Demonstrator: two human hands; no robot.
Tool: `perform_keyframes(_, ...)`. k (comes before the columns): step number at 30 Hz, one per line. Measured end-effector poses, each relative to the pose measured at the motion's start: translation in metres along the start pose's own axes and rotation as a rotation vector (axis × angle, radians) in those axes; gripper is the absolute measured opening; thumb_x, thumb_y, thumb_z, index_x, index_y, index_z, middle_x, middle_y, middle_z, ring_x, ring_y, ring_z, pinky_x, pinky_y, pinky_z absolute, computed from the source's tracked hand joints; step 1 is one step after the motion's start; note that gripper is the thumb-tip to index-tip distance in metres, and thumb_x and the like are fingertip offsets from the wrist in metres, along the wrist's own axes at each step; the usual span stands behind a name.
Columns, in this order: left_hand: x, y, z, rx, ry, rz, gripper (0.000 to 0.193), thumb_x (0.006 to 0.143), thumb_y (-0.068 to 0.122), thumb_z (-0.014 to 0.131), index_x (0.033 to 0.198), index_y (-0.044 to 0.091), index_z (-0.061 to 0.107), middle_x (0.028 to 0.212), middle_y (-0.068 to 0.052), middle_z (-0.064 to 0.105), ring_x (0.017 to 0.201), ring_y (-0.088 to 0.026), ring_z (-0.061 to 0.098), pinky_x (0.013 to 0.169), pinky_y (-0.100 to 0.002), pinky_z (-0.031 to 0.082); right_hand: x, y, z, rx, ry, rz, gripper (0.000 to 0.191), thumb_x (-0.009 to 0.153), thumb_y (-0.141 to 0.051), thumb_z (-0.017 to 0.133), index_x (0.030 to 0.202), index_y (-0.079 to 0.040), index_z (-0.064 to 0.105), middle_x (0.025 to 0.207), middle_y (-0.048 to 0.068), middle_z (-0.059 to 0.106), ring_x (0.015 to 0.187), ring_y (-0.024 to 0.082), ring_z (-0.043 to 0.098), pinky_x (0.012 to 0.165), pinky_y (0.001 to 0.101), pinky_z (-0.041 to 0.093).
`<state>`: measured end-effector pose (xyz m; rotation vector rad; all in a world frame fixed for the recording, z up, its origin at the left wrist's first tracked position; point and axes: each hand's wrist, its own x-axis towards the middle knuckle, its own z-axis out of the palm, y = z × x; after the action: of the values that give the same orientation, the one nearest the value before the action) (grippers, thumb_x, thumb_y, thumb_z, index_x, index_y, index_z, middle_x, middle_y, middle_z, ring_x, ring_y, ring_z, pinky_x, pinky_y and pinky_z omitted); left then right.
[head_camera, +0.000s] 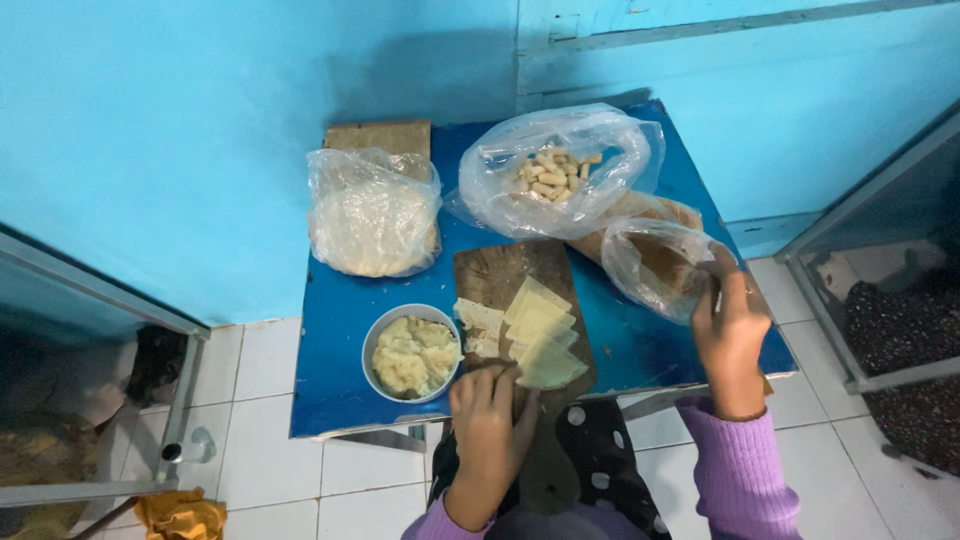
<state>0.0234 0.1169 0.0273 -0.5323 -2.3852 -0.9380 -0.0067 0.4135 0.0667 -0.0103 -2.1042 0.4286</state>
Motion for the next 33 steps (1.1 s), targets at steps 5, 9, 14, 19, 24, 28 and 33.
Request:
perform_keyframes(5,0.0,0.007,-0.003,0.037,-0.028,-0.058,0.038,0.077,0.025,0.083,0.107,0.006,0.069,0.104,-0.012,0.063,0.101,-0.033,0.058,0.088,-0.047,0.04,-0.009,0.006,0.008,0.021,0.067,0.084,0.036,0.099,0.011,0.067,0.132,0.0,0.063,0.098,0.019,0.074,0.091,0.029,0.077,0.08,0.0365,0.06)
perform_keyframes(9,0.004,0.011,-0.002,0.07,-0.031,-0.08,0.035,0.077,0.024,0.082,0.104,0.006,0.069,0.099,-0.011,0.061,0.098,-0.032,0.056,0.085,-0.046,0.039,-0.014,0.02,0.009,0.213,0.127,0.209,0.031,0.105,0.011,0.065,0.135,0.006,0.058,0.099,0.018,0.076,0.092,0.019,0.074,0.083,0.0305,0.059)
perform_keyframes(14,0.008,0.008,0.001,0.062,-0.086,-0.089,0.026,0.079,0.02,0.079,0.097,0.005,0.067,0.094,-0.012,0.058,0.095,-0.032,0.055,0.082,-0.045,0.038,-0.017,0.031,0.003,0.284,0.167,0.371,0.037,0.104,0.012,0.062,0.141,0.007,0.057,0.102,0.019,0.076,0.08,0.014,0.066,0.073,0.0241,0.052)
perform_keyframes(19,0.009,0.007,0.007,0.042,-0.083,-0.081,0.015,0.082,0.017,0.077,0.085,0.008,0.064,0.088,-0.01,0.06,0.091,-0.031,0.057,0.079,-0.045,0.039,-0.016,0.019,-0.012,0.453,0.219,0.411,0.034,0.11,0.011,0.06,0.142,0.01,0.051,0.102,0.021,0.074,0.083,0.013,0.071,0.078,0.0244,0.058)
perform_keyframes(24,0.011,0.002,0.011,-0.085,-0.046,-0.123,0.015,0.086,0.013,0.077,0.086,0.007,0.063,0.074,-0.009,0.06,0.076,-0.03,0.06,0.073,-0.043,0.042,-0.033,-0.017,-0.029,0.534,0.193,0.573,0.036,0.104,0.01,0.057,0.14,0.007,0.052,0.104,0.019,0.074,0.079,0.014,0.069,0.069,0.0252,0.056)
perform_keyframes(28,0.011,-0.001,0.008,-0.243,-0.055,-0.121,0.026,0.08,0.002,0.075,0.104,0.003,0.065,0.072,-0.008,0.065,0.071,-0.028,0.063,0.072,-0.042,0.044,-0.064,-0.043,-0.022,0.691,0.071,0.667,0.032,0.103,0.006,0.059,0.134,0.006,0.055,0.102,0.017,0.074,0.084,0.015,0.069,0.078,0.0273,0.056)
perform_keyframes(33,0.012,0.0,0.006,-0.272,-0.073,-0.131,0.029,0.081,0.0,0.075,0.108,0.002,0.065,0.071,-0.008,0.065,0.07,-0.027,0.064,0.073,-0.042,0.045,-0.098,-0.057,0.005,0.902,-0.094,0.649,0.038,0.097,0.006,0.062,0.133,0.001,0.054,0.106,0.018,0.073,0.09,0.018,0.072,0.079,0.0303,0.059)
